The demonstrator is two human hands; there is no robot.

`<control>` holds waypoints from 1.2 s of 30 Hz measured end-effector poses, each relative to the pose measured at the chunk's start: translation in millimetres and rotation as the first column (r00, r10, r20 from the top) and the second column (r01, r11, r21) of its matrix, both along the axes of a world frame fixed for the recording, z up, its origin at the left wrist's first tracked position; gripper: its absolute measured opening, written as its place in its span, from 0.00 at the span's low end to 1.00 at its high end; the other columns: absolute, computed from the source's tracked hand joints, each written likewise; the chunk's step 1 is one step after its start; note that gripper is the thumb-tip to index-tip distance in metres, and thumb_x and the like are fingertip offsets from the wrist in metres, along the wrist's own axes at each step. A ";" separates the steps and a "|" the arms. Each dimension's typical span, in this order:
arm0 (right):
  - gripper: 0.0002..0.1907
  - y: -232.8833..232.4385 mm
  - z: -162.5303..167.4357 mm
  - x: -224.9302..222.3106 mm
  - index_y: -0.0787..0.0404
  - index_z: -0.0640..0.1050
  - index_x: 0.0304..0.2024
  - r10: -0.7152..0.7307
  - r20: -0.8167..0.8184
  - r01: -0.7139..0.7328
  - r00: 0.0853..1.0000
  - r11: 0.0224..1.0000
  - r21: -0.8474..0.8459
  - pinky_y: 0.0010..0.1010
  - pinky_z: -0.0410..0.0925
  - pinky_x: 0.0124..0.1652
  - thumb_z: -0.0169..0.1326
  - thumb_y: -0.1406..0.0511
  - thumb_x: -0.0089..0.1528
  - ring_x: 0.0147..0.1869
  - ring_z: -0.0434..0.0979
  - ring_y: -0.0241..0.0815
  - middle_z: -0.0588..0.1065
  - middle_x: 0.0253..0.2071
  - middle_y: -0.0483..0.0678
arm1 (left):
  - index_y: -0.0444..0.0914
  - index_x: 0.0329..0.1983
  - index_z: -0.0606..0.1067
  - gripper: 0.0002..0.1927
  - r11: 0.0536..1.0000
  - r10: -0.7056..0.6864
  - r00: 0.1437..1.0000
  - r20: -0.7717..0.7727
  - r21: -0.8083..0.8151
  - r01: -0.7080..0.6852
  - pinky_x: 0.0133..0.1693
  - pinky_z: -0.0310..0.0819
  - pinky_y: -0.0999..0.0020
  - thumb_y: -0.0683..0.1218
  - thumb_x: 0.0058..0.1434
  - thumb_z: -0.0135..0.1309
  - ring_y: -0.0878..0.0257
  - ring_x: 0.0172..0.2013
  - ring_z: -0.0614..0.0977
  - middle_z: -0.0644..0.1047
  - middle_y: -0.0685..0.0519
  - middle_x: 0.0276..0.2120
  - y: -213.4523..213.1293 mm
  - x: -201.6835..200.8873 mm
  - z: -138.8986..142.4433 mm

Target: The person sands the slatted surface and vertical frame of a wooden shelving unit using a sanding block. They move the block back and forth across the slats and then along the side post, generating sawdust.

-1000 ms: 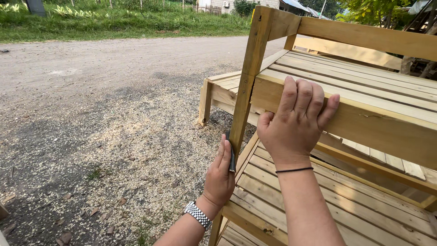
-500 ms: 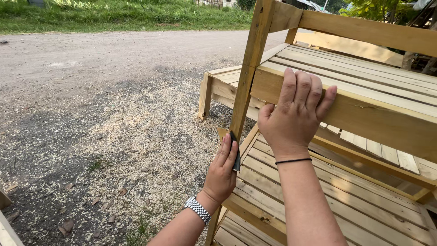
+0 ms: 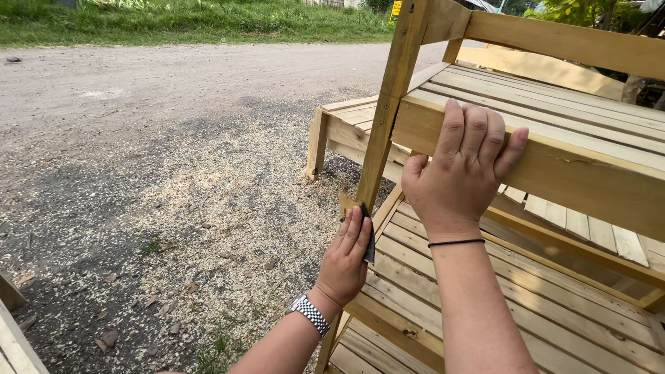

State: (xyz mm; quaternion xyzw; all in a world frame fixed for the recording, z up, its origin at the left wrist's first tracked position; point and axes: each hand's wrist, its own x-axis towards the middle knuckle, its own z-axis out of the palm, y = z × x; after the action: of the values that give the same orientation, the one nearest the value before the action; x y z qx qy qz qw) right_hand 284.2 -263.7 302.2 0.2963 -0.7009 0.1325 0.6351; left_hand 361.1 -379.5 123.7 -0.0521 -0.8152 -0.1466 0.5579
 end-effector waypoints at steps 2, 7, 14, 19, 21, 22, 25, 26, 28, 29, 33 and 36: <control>0.34 -1.0 -0.5 0.2 0.61 0.66 0.64 -0.009 -0.012 0.009 1.000 1.000 0.002 0.57 0.38 0.77 0.55 0.62 0.55 0.71 0.60 0.52 0.65 0.59 0.51 | 0.30 0.74 0.58 0.33 1.000 0.001 1.000 -0.030 0.015 -0.001 0.71 0.57 0.50 0.36 0.64 0.46 0.40 0.74 0.58 0.54 0.35 0.75 -1.4 -1.1 2.7; 0.35 -1.9 -3.2 -0.6 0.60 0.66 0.65 0.011 0.004 -0.011 1.000 1.000 0.012 0.56 0.38 0.77 0.52 0.64 0.53 0.72 0.59 0.50 0.65 0.60 0.49 | 0.30 0.76 0.56 0.34 0.990 -0.001 0.989 -0.146 0.142 0.022 0.75 0.56 0.51 0.35 0.65 0.44 0.41 0.77 0.56 0.54 0.36 0.77 -9.4 -46.1 39.0; 0.34 -0.4 0.1 -1.0 0.60 0.66 0.64 0.022 0.004 -0.022 1.000 1.000 -0.007 0.58 0.39 0.78 0.54 0.63 0.55 0.71 0.60 0.51 0.65 0.59 0.50 | 0.31 0.76 0.55 0.36 0.999 0.033 0.999 -0.013 0.019 -0.032 0.73 0.53 0.51 0.35 0.64 0.46 0.41 0.75 0.54 0.52 0.34 0.76 -3.0 -9.3 -4.9; 0.34 -1.8 -2.2 -1.2 0.61 0.66 0.65 0.031 -0.012 -0.031 0.999 1.000 -0.002 0.58 0.38 0.77 0.54 0.64 0.55 0.71 0.60 0.52 0.66 0.59 0.50 | 0.31 0.77 0.54 0.34 0.991 -0.020 0.993 -0.120 0.126 0.035 0.74 0.56 0.54 0.34 0.67 0.44 0.42 0.77 0.55 0.51 0.34 0.77 -6.1 -28.4 28.1; 0.34 -1.8 -3.6 -2.0 0.61 0.66 0.65 0.032 -0.027 -0.032 0.999 0.999 0.004 0.57 0.38 0.77 0.53 0.65 0.54 0.72 0.60 0.51 0.65 0.61 0.50 | 0.31 0.77 0.54 0.35 0.981 -0.045 0.984 -0.174 0.177 0.076 0.75 0.57 0.55 0.33 0.65 0.43 0.42 0.77 0.56 0.51 0.35 0.77 -7.5 -44.3 48.6; 0.34 -1.8 -4.1 -2.1 0.61 0.65 0.64 0.031 -0.031 -0.031 0.999 0.999 0.006 0.56 0.37 0.77 0.52 0.65 0.53 0.73 0.59 0.51 0.65 0.61 0.49 | 0.31 0.77 0.53 0.36 0.981 -0.053 0.980 -0.193 0.171 0.087 0.75 0.57 0.54 0.33 0.64 0.43 0.41 0.77 0.55 0.51 0.34 0.77 -7.2 -49.6 54.3; 0.33 -0.6 -2.5 -1.7 0.60 0.66 0.64 0.028 -0.004 -0.028 1.000 1.000 -0.013 0.56 0.38 0.77 0.53 0.64 0.55 0.73 0.60 0.52 0.66 0.60 0.50 | 0.30 0.77 0.54 0.35 0.990 -0.042 0.977 -0.211 0.124 0.069 0.75 0.55 0.52 0.33 0.65 0.43 0.39 0.77 0.55 0.51 0.34 0.77 -2.5 -42.4 43.9; 0.33 -0.1 -1.4 -1.1 0.60 0.67 0.64 0.024 0.014 -0.024 1.000 1.000 -0.016 0.57 0.39 0.77 0.54 0.64 0.55 0.73 0.60 0.53 0.66 0.58 0.50 | 0.30 0.77 0.55 0.34 0.992 -0.033 0.978 -0.208 0.111 0.057 0.75 0.55 0.51 0.33 0.65 0.43 0.38 0.76 0.56 0.52 0.34 0.76 0.8 -33.9 33.0; 0.33 0.7 0.4 1.2 0.60 0.66 0.64 0.040 0.007 -0.040 0.999 0.999 -0.020 0.57 0.39 0.78 0.54 0.64 0.56 0.72 0.60 0.52 0.66 0.59 0.50 | 0.31 0.76 0.56 0.32 0.993 -0.025 0.993 -0.117 0.110 0.038 0.73 0.59 0.54 0.35 0.68 0.46 0.38 0.75 0.58 0.54 0.33 0.76 4.3 -14.0 8.8; 0.33 0.7 1.3 2.4 0.60 0.66 0.64 0.054 0.003 -0.054 0.999 0.998 -0.018 0.57 0.38 0.78 0.54 0.64 0.56 0.72 0.60 0.51 0.66 0.60 0.50 | 0.31 0.76 0.57 0.33 0.995 -0.015 0.996 -0.089 0.092 0.023 0.72 0.58 0.53 0.35 0.67 0.46 0.38 0.75 0.58 0.54 0.33 0.75 5.5 -7.4 0.0; 0.33 -0.3 0.7 3.2 0.61 0.66 0.64 0.050 -0.009 -0.050 0.999 0.999 -0.012 0.57 0.38 0.77 0.54 0.64 0.56 0.72 0.60 0.51 0.66 0.60 0.50 | 0.29 0.75 0.56 0.32 0.997 0.015 0.997 -0.078 0.078 -0.009 0.73 0.56 0.52 0.36 0.67 0.46 0.38 0.75 0.58 0.55 0.32 0.75 3.3 -8.5 1.2; 0.35 -1.6 -2.3 0.2 0.61 0.66 0.66 0.041 -0.026 -0.042 0.999 0.999 -0.004 0.57 0.37 0.77 0.52 0.65 0.55 0.73 0.60 0.51 0.65 0.60 0.50 | 0.26 0.75 0.54 0.34 0.990 0.032 0.992 -0.120 0.138 -0.015 0.74 0.53 0.51 0.36 0.65 0.45 0.36 0.75 0.56 0.53 0.29 0.75 1.8 -31.8 28.5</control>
State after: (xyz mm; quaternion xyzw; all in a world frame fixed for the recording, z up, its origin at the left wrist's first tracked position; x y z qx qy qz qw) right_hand 284.4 -265.3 300.0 0.3111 -0.6859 0.1432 0.6420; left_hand 329.2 -377.7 152.2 -0.0131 -0.7681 -0.1921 0.6107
